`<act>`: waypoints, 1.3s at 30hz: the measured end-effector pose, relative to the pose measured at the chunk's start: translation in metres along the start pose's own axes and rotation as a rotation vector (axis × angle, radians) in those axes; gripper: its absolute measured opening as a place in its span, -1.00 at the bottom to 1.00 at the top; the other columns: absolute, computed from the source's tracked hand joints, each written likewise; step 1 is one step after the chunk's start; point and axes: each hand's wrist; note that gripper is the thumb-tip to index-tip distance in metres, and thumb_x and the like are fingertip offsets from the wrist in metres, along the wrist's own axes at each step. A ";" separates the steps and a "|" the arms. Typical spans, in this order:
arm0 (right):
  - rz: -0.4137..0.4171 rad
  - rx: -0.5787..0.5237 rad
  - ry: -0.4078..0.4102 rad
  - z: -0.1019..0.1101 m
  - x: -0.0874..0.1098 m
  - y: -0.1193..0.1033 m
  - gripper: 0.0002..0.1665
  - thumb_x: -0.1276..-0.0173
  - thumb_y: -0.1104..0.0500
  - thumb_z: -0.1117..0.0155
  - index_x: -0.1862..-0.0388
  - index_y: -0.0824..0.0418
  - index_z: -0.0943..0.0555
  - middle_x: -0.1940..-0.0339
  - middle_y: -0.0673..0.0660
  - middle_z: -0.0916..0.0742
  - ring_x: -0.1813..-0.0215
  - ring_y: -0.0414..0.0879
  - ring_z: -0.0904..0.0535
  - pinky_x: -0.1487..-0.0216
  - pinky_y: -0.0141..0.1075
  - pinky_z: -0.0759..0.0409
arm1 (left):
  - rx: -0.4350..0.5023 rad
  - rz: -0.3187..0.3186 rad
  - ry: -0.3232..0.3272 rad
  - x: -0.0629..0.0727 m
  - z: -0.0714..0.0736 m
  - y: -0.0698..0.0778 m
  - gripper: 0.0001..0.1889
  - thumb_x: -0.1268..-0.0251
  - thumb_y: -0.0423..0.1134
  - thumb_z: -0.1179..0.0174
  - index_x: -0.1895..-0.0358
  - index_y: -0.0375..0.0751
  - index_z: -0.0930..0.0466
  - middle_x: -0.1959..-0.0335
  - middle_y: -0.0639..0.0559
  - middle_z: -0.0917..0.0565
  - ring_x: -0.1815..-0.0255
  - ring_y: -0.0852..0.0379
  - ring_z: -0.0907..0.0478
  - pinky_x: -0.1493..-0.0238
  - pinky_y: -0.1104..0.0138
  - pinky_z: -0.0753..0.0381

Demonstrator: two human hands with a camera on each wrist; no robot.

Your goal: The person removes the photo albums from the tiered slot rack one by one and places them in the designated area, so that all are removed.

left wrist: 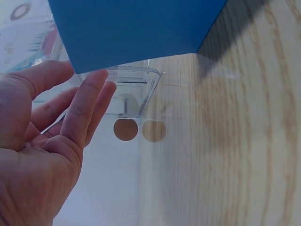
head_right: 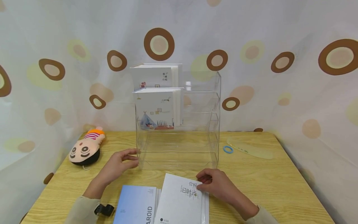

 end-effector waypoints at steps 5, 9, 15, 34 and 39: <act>-0.003 0.002 0.019 -0.001 0.001 -0.002 -0.58 -0.41 0.16 -0.65 -0.16 0.30 -0.79 -0.07 0.13 -0.86 -0.03 -0.04 -0.75 0.01 -0.41 -0.73 | 0.007 0.005 0.001 0.000 0.000 -0.001 -0.39 -0.62 -0.20 -0.40 -0.62 -0.23 -0.53 -0.56 -0.19 -0.64 -0.41 -0.16 -0.71 -0.25 0.09 -0.82; -0.007 -0.005 0.029 -0.001 0.001 -0.003 -0.58 -0.43 0.16 -0.64 -0.18 0.29 -0.79 -0.11 0.15 -0.86 -0.06 -0.06 -0.77 0.01 -0.41 -0.75 | 0.010 -0.002 -0.006 0.000 0.000 0.000 -0.40 -0.63 -0.20 -0.39 -0.62 -0.24 -0.53 -0.57 -0.21 -0.63 -0.42 -0.18 -0.70 -0.25 0.08 -0.82; 0.013 -0.017 0.033 -0.001 0.002 -0.009 -0.58 -0.46 0.14 -0.62 -0.20 0.27 -0.78 -0.18 0.20 -0.86 -0.13 -0.04 -0.80 -0.03 -0.41 -0.76 | 0.013 -0.004 -0.003 0.002 0.000 0.004 -0.41 -0.63 -0.19 -0.40 -0.61 -0.24 -0.54 -0.56 -0.22 -0.64 -0.40 -0.17 -0.71 -0.22 0.12 -0.83; 0.036 -0.044 0.057 -0.006 -0.004 -0.027 -0.57 -0.44 0.13 -0.64 -0.18 0.29 -0.79 -0.17 0.24 -0.86 -0.12 -0.04 -0.80 -0.09 -0.43 -0.76 | 0.002 0.010 0.004 0.000 -0.002 0.001 -0.41 -0.61 -0.22 -0.41 -0.60 -0.25 -0.56 -0.54 -0.22 -0.65 -0.39 -0.17 -0.72 -0.21 0.12 -0.84; 0.065 -0.034 0.068 -0.004 -0.007 -0.037 -0.58 -0.46 0.15 -0.62 -0.19 0.32 -0.78 -0.16 0.28 -0.86 -0.13 -0.02 -0.81 -0.10 -0.43 -0.76 | 0.003 0.012 0.003 0.000 -0.001 0.002 -0.41 -0.61 -0.23 -0.40 -0.60 -0.25 -0.55 -0.54 -0.21 -0.65 -0.39 -0.17 -0.72 -0.23 0.12 -0.84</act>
Point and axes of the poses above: each hand's wrist, its own x-axis away from the middle knuckle, its own z-axis out of the back of the hand, y = z × x
